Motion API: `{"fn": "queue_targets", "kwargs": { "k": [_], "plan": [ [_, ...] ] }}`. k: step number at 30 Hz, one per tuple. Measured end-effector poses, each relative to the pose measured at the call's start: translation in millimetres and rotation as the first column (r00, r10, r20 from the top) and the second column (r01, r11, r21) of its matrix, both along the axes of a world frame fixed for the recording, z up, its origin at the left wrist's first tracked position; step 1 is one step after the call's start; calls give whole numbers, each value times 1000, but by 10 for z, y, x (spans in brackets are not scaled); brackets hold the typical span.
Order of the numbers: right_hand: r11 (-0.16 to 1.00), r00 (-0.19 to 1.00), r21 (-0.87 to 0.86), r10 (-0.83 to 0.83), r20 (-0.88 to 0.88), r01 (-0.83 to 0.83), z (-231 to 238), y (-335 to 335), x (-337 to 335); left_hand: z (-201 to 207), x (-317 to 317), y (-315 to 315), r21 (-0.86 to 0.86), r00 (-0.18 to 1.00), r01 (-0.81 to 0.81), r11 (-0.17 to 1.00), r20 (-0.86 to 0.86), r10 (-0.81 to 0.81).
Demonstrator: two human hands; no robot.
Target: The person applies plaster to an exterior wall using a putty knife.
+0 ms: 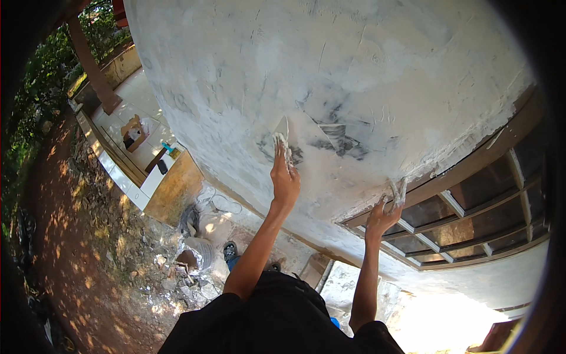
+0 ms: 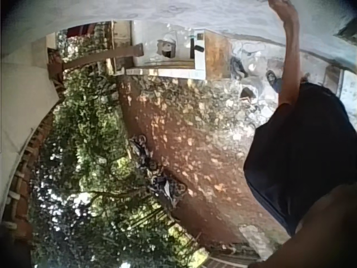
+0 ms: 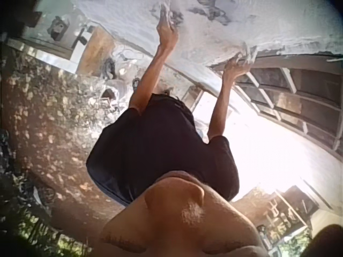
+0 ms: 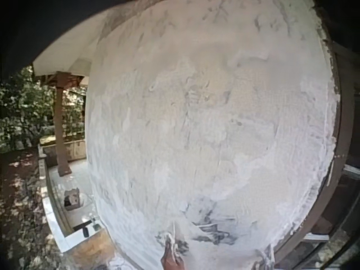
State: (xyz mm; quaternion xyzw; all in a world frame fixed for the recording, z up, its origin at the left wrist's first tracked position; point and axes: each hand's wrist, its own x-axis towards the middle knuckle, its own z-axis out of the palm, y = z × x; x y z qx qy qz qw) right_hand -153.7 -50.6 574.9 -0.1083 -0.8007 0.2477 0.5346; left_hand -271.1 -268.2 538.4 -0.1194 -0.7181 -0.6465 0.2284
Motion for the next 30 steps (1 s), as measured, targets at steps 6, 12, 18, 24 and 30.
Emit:
{"fn": "queue_targets", "kwargs": {
  "k": [6, 12, 18, 24, 30],
  "plan": [
    [1000, 1000, 7, 18, -2, -18, 46, -37, 19, 223, -37, 690, -193, 982, -71, 979, -184, 35],
    [999, 998, -7, -43, 44, 43, 7, 2, 44, -185, 593, 1001, -245, 961, 116, 963, -219, -172],
    [999, 1000, 32, -14, -6, 14, 102, 20, 57, 276, 328, 355, -88, 971, -16, 996, -239, -6],
    [997, 1000, 73, -10, -23, 11, 182, -67, 47, 239, -50, 749, -260, 959, -49, 964, -281, -27],
    [999, 1000, 29, 16, -10, -15, 122, -37, 72, -560, 278, 950, -396, 929, 18, 918, -332, -162]
  ]
}}
